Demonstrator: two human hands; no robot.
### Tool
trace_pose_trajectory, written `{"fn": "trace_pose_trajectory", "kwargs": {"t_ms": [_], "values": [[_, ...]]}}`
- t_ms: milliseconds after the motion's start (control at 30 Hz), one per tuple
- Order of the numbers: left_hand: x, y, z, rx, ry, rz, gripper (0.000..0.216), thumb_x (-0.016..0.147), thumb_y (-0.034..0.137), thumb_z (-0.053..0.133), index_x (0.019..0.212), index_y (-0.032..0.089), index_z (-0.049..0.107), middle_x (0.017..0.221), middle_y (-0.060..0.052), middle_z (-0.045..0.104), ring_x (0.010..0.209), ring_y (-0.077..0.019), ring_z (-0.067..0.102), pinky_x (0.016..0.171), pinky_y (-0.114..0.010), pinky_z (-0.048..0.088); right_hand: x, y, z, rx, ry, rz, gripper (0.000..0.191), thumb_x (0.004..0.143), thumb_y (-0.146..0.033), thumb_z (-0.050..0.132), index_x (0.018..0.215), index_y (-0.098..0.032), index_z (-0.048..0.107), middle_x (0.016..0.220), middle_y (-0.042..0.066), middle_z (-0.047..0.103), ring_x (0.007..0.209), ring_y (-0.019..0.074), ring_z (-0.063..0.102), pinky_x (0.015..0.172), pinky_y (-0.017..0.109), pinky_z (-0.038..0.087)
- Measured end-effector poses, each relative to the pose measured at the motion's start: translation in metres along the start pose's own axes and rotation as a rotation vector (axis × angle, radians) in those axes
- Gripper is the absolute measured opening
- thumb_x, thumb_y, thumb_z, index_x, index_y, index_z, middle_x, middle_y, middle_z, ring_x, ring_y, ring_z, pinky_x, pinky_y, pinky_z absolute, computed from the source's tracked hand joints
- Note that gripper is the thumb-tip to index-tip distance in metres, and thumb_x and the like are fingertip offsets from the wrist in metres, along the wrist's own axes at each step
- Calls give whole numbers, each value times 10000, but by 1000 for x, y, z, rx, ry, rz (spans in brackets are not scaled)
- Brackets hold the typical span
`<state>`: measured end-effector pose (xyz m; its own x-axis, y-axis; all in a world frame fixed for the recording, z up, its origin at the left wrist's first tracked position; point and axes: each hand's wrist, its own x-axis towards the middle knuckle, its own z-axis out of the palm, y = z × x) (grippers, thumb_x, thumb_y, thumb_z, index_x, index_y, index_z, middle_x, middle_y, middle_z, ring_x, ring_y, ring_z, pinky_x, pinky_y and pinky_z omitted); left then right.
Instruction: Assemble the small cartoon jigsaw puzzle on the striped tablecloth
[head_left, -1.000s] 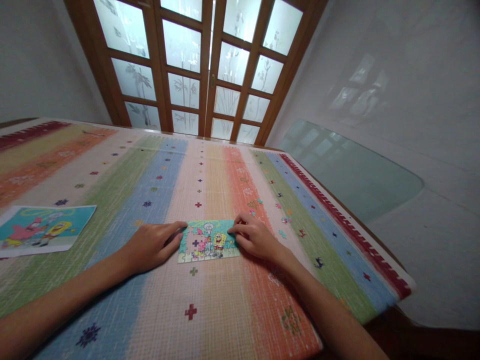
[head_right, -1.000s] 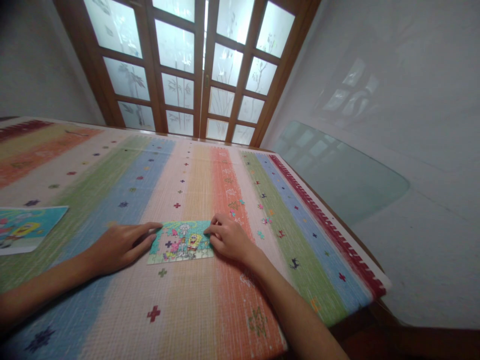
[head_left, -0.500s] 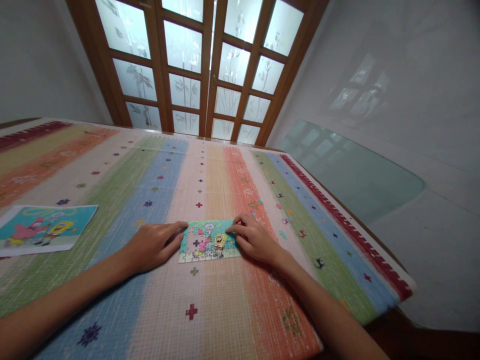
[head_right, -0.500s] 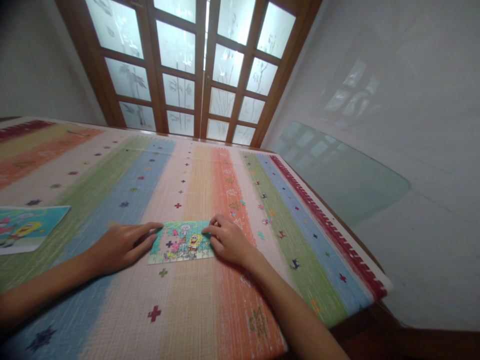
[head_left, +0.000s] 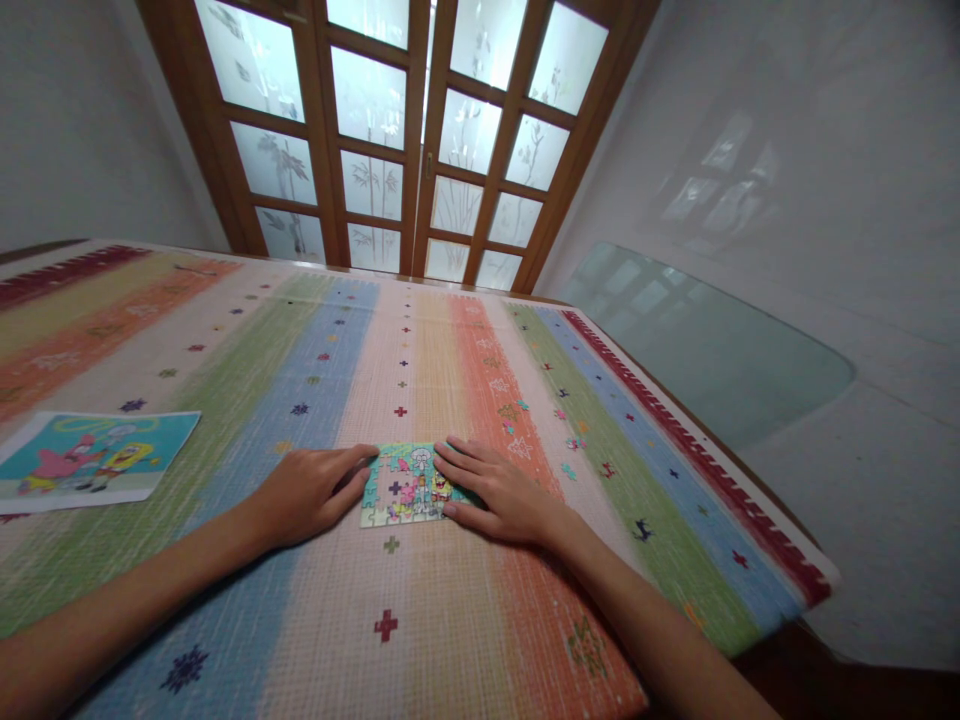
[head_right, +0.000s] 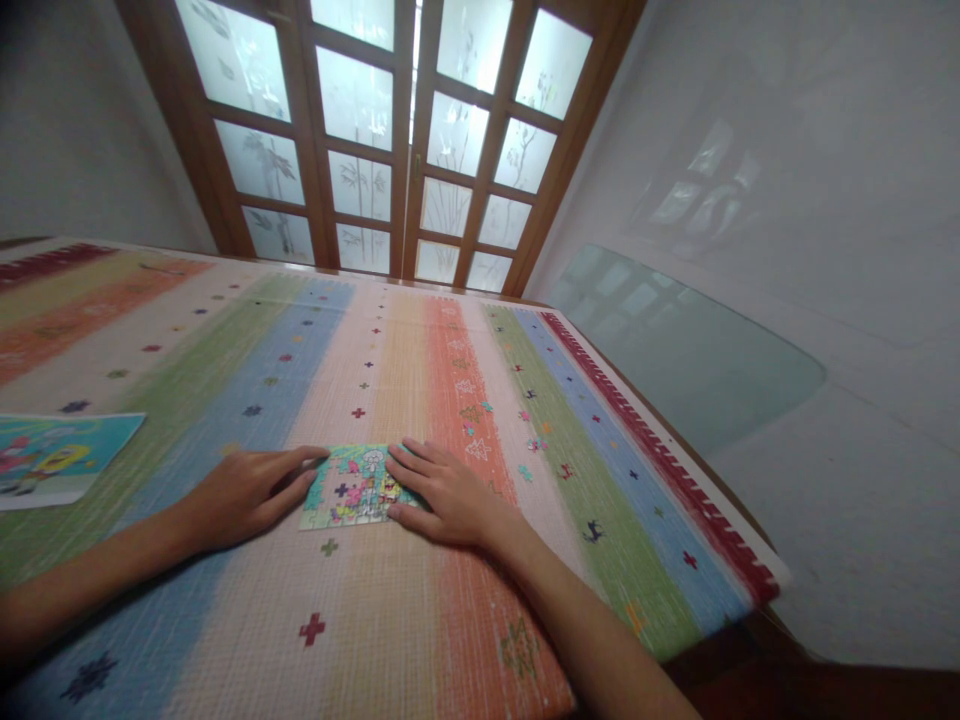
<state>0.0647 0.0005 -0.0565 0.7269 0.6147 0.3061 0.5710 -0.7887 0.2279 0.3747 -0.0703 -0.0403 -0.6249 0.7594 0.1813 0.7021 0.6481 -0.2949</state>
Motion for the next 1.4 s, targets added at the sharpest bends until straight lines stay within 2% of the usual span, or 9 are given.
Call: {"fn": "trace_pose_trajectory", "kwargs": {"t_ms": [200,367,500,667,1000,1167,1267,1333,1400], "values": [[0,0,0,-13,11,9,465,1046,396,325,1198,141,683,891,-110,797,700,-229,748,638,-318,558,-1,1,2,-26,-29,-8,658,1022,-528,521,1556,-154,427,1588,141,449,1523,284,334,1255,513,280],[1,2,-3,-12,19,15,459,1040,411,347,1195,147,689,879,-105,798,673,-214,740,623,-300,554,-1,0,0,-17,-29,-13,655,1016,-531,539,1560,-184,425,1588,124,451,1526,283,327,1256,516,283],[1,2,-4,-26,36,52,437,1034,413,377,1184,159,700,909,-107,799,682,-205,742,620,-285,551,-2,-2,-5,-13,-51,-13,658,1021,-516,537,1559,-155,422,1587,142,445,1528,289,320,1256,518,285],[0,0,-1,-81,53,75,396,1024,412,426,1173,180,709,834,-77,789,614,-183,713,598,-273,540,-4,-3,-9,19,-74,-23,626,1028,-481,540,1562,-176,420,1594,144,424,1532,286,312,1248,540,295],[-1,-1,0,-66,29,37,407,1026,434,433,1202,184,702,787,-59,773,602,-185,707,625,-276,538,-2,-8,2,15,-78,-38,602,1070,-424,460,1591,-144,349,1623,150,379,1552,249,260,1275,493,254],[-2,-3,3,-73,45,33,409,1022,445,432,1195,190,700,789,-57,775,585,-177,695,623,-273,534,0,-8,2,7,-44,-69,535,1068,-398,464,1554,-179,424,1605,127,428,1528,241,326,1249,497,303],[-2,-3,3,-60,43,39,413,1024,445,424,1194,187,697,809,-66,781,597,-180,699,612,-275,531,-2,6,-10,-46,77,30,395,1052,-327,487,1422,-227,582,1505,113,561,1410,262,488,1171,522,399],[-2,-2,2,-50,29,33,418,1025,449,417,1201,188,691,823,-70,784,619,-186,708,619,-281,532,-7,23,-22,-139,197,168,304,1026,-269,502,1261,-230,690,1334,123,673,1224,285,601,1071,531,466],[-1,-2,1,-43,24,29,424,1026,448,407,1203,184,687,827,-72,785,627,-192,711,623,-287,531,-18,43,-36,-264,250,305,251,987,-265,545,1117,-198,749,1186,142,707,1099,306,624,987,514,496]]}}
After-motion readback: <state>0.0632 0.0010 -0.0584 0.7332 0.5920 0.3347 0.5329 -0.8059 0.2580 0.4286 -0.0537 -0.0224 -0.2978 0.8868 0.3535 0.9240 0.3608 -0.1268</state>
